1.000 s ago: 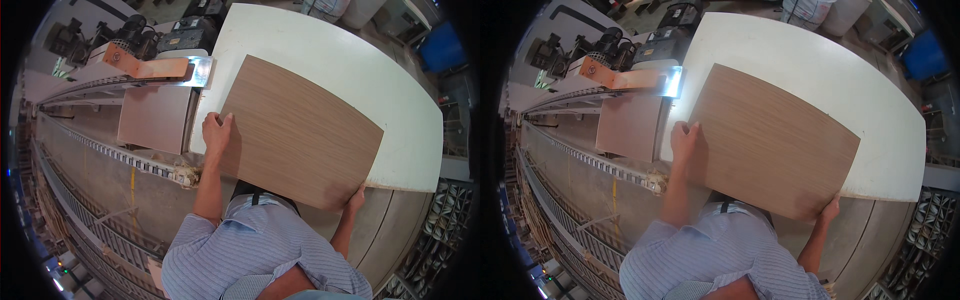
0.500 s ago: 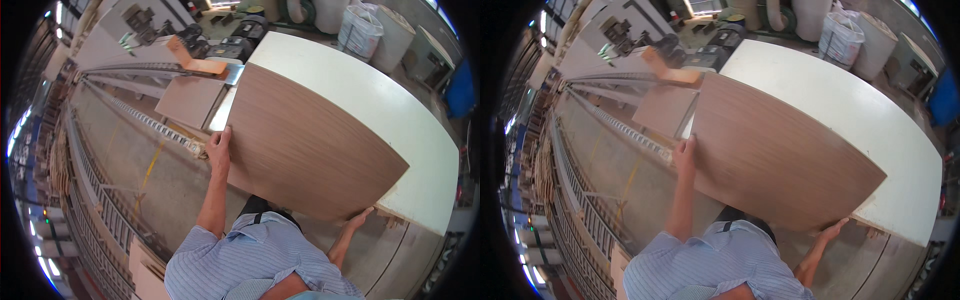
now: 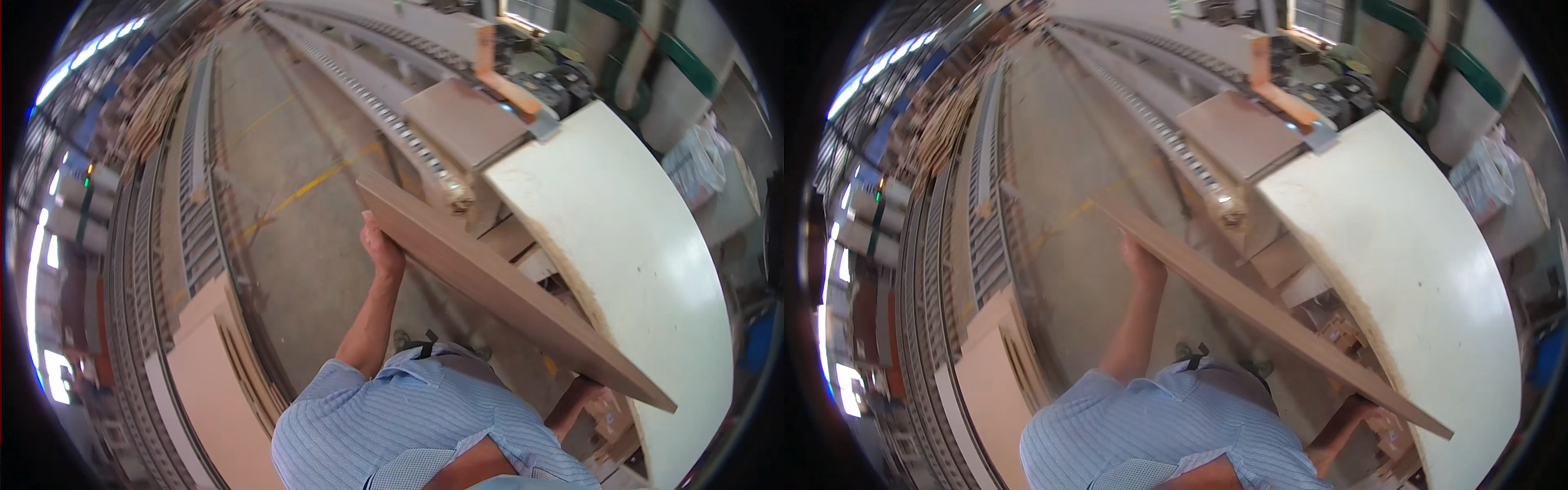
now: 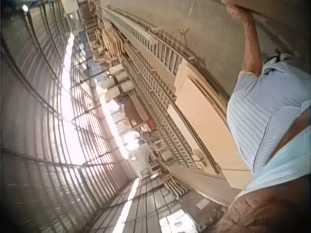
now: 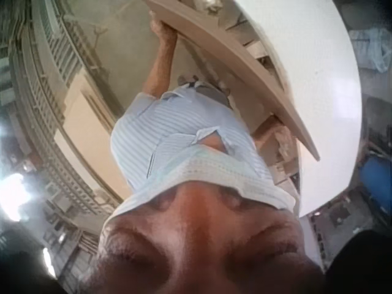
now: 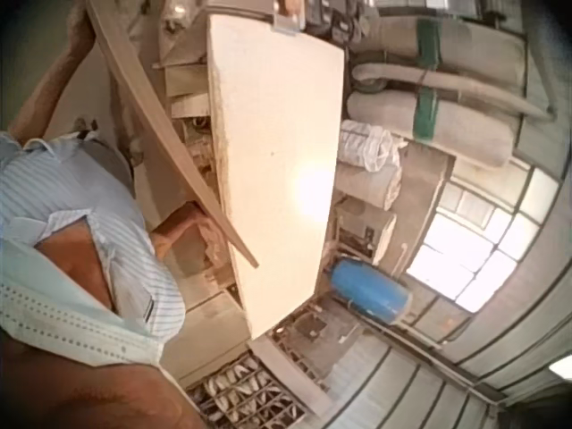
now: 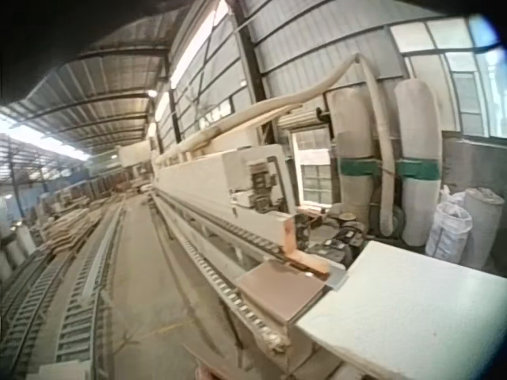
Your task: Sorting and inspecting wood veneer boards on a production line in a factory.
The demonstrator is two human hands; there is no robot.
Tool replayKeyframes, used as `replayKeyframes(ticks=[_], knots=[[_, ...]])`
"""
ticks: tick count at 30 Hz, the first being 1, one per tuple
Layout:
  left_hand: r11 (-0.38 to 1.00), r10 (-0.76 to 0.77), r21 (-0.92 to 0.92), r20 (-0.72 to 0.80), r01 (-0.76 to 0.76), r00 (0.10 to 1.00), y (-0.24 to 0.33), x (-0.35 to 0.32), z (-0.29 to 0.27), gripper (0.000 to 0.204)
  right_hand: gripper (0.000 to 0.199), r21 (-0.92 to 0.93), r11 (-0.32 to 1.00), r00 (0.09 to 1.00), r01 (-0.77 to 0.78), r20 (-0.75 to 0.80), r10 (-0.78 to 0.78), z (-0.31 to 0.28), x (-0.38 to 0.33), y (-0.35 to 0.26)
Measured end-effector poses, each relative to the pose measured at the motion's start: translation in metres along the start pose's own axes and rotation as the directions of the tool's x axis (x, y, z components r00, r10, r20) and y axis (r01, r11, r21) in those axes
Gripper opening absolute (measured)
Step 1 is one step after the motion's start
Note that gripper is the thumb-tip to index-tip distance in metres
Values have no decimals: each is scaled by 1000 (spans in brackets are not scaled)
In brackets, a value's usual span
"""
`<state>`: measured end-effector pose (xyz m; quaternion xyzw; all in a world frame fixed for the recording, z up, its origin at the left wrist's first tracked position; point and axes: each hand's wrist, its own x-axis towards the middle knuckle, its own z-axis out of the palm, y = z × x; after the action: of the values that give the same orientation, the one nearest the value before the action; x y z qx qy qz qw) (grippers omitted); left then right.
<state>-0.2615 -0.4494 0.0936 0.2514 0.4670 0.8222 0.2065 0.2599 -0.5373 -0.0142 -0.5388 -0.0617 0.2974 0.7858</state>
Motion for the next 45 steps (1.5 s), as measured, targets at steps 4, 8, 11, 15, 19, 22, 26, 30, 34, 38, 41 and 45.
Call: replayKeyframes(ticks=[4, 8, 11, 15, 19, 22, 26, 30, 34, 38, 41, 45], knots=[[990, 65, -122, -76, -74, 995, 3, 58, -103, 35, 48, -70, 997, 987, 21, 160, -9, 7, -27, 45], [961, 278, 86, -262, -264, 924, 16, 115, -181, 47, 59, -112, 992, 952, 53, 304, -17, 54, -47, 89], [961, 264, 134, -156, -244, 952, 14, 171, -282, 34, 37, 35, 694, 52, -719, 999, 3, 100, -51, 127], [909, 250, -276, -235, -311, 939, 98, 199, -312, 48, 48, -56, 786, 171, -615, 964, 202, 189, -136, 135], [874, 316, -352, -111, -334, 942, 144, 236, -393, 65, 41, -311, 773, -24, -553, 933, 358, 294, -213, 167], [740, 580, -483, 104, -468, 808, 164, 280, -442, 71, 39, -492, 742, -154, -456, 864, 479, 363, -269, 192], [684, 669, -505, 148, -526, 728, 189, 339, -480, 73, 40, -669, 689, -273, -279, 743, 611, 447, -338, 224], [618, 652, -561, -24, -551, 757, 206, 368, -440, 63, 46, -771, 631, -275, -87, 628, 728, 519, -380, 246], [627, 555, -590, -119, -508, 823, 214, 373, -398, 60, 56, -768, 640, -295, -26, 618, 729, 602, -427, 285], [624, 556, -566, -162, -538, 815, 203, 399, -392, 59, 59, -703, 683, -354, -197, 701, 619, 647, -478, 325], [622, 545, -565, -184, -542, 818, 192, 421, -389, 59, 58, -760, 619, -406, -198, 639, 654, 676, -498, 348], [619, 562, -520, -230, -588, 795, 192, 449, -423, 59, 57, -781, 587, -506, -215, 603, 617, 686, -546, 369]])
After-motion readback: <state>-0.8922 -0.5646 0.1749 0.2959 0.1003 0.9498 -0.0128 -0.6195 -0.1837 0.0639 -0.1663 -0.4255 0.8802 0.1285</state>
